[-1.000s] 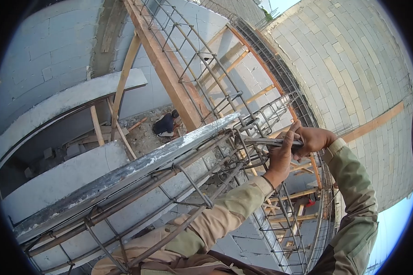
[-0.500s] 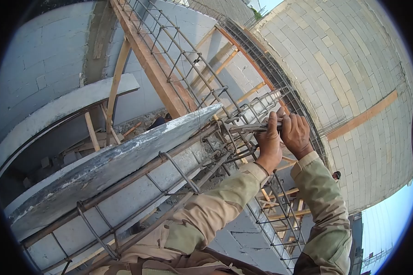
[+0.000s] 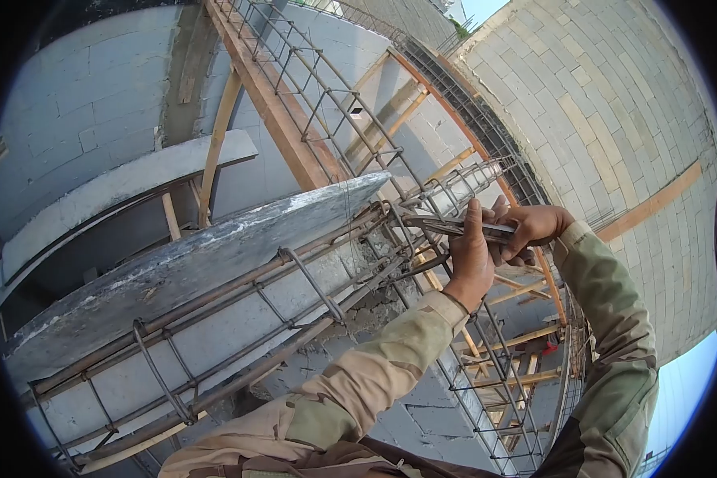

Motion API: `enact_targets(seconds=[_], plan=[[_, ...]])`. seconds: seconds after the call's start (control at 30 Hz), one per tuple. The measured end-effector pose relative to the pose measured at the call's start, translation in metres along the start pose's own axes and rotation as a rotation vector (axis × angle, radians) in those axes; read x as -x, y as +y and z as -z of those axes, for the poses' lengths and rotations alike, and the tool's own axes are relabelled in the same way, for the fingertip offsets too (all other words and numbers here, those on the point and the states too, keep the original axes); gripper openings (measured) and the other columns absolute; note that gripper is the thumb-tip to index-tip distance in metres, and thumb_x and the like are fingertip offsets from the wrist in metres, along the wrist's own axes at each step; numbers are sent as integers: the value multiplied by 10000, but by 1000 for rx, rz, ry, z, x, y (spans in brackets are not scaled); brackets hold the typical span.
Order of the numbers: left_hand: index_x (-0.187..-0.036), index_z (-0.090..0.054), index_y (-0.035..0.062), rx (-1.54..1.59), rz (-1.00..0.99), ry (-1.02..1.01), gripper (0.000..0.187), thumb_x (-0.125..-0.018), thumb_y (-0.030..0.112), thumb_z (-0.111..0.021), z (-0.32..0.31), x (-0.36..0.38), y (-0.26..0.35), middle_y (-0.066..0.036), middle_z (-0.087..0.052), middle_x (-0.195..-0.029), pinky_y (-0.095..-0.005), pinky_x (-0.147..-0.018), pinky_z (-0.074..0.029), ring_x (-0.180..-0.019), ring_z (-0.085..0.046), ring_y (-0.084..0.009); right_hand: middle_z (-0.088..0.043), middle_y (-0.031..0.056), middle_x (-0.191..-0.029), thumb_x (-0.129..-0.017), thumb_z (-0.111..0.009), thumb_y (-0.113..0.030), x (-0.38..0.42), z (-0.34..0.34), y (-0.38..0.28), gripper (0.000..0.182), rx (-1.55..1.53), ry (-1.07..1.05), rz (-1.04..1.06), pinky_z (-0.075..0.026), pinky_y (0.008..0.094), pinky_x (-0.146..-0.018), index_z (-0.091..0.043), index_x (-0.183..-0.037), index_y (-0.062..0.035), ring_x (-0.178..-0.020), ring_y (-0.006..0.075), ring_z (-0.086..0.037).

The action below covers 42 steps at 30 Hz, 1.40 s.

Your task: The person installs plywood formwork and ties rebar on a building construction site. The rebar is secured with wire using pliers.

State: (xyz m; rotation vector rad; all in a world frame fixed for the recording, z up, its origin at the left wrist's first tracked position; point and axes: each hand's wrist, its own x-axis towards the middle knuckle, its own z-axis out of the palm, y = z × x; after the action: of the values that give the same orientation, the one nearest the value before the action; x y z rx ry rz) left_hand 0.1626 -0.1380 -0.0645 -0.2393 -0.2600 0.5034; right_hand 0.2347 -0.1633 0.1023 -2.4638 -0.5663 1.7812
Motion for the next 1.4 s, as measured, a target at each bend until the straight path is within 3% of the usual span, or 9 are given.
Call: enact_targets(seconds=[0.1, 0.33, 0.53, 0.63, 0.8, 0.9, 1.13, 1.33, 1.4], plan=[[-905, -616, 95, 19, -48, 184, 386, -995, 466, -677, -14, -2, -1, -82, -711, -840, -383, -1012, -487, -1043, -697, -222, -680, 142, -875, -814, -768, -102, 14, -27, -15, 341, 993, 585, 349, -526, 402, -685, -643, -1116, -6, -746, 280, -673], [-981, -630, 105, 21, 43, 405, 402, -1002, 506, -657, -38, 0, 4, 4, -658, -856, -274, -787, -477, -790, -591, -98, -640, 140, -1025, -810, -708, -151, -32, -67, 52, 419, 1559, 1551, 449, -472, 432, -850, -572, -1166, 23, -975, 341, -611], [-1391, -558, -20, -146, 64, 239, 789, -949, 626, -653, -29, 20, -4, -104, -581, -1366, -348, -1071, -425, -1278, -523, -166, -622, 97, -644, -788, -740, -80, -6, -31, 14, 209, 1309, 939, 539, -500, 430, -549, -635, -943, 12, -598, 285, -657], [-1555, -351, -31, -237, -19, 118, 925, -961, 621, -630, -28, 27, -7, -166, -369, -1601, -368, -1209, -325, -1421, -426, -224, -694, 59, -728, -800, -856, -173, 3, 4, 2, 319, 387, 153, 13, -525, 312, -579, -679, -949, 48, -639, 139, -655], [-1387, -533, 13, -78, 30, 115, 702, -963, 554, -675, -9, 8, -14, -168, -566, -1449, -351, -1106, -466, -1291, -575, -219, -724, 78, -806, -789, -863, -166, -5, 9, 6, 327, 259, 99, -18, -522, 312, -576, -694, -979, 41, -640, 146, -658], [-1214, -627, 47, -65, -12, 218, 503, -977, 485, -694, -12, 4, -20, -91, -692, -1217, -334, -1009, -510, -1112, -643, -156, -713, 165, -883, -776, -812, -99, 10, -28, -5, 381, 1028, 600, 155, -530, 398, -684, -665, -1117, -14, -765, 341, -680], [-1136, -664, 57, -101, 48, 439, 472, -991, 506, -666, -34, 1, -14, -22, -694, -1022, -293, -922, -491, -974, -630, -117, -626, 160, -1070, -848, -648, -90, -30, -66, 59, 405, 1618, 1581, 604, -460, 466, -900, -562, -1234, -1, -1022, 342, -594], [-1384, -532, -7, -94, 46, 356, 764, -944, 600, -681, -42, 21, -16, -91, -583, -1325, -330, -1094, -419, -1269, -540, -166, -676, 121, -700, -872, -632, -54, -5, -41, 28, 217, 1432, 949, 440, -558, 382, -635, -654, -1064, 45, -655, 262, -695], [-1440, -482, -25, -52, 187, 244, 801, -960, 590, -664, -30, 28, -22, -119, -569, -1351, -338, -1123, -389, -1318, -511, -181, -708, 133, -691, -894, -625, -32, 25, -39, -9, 136, 582, 379, 134, -567, 329, -559, -688, -955, 73, -602, 213, -713]])
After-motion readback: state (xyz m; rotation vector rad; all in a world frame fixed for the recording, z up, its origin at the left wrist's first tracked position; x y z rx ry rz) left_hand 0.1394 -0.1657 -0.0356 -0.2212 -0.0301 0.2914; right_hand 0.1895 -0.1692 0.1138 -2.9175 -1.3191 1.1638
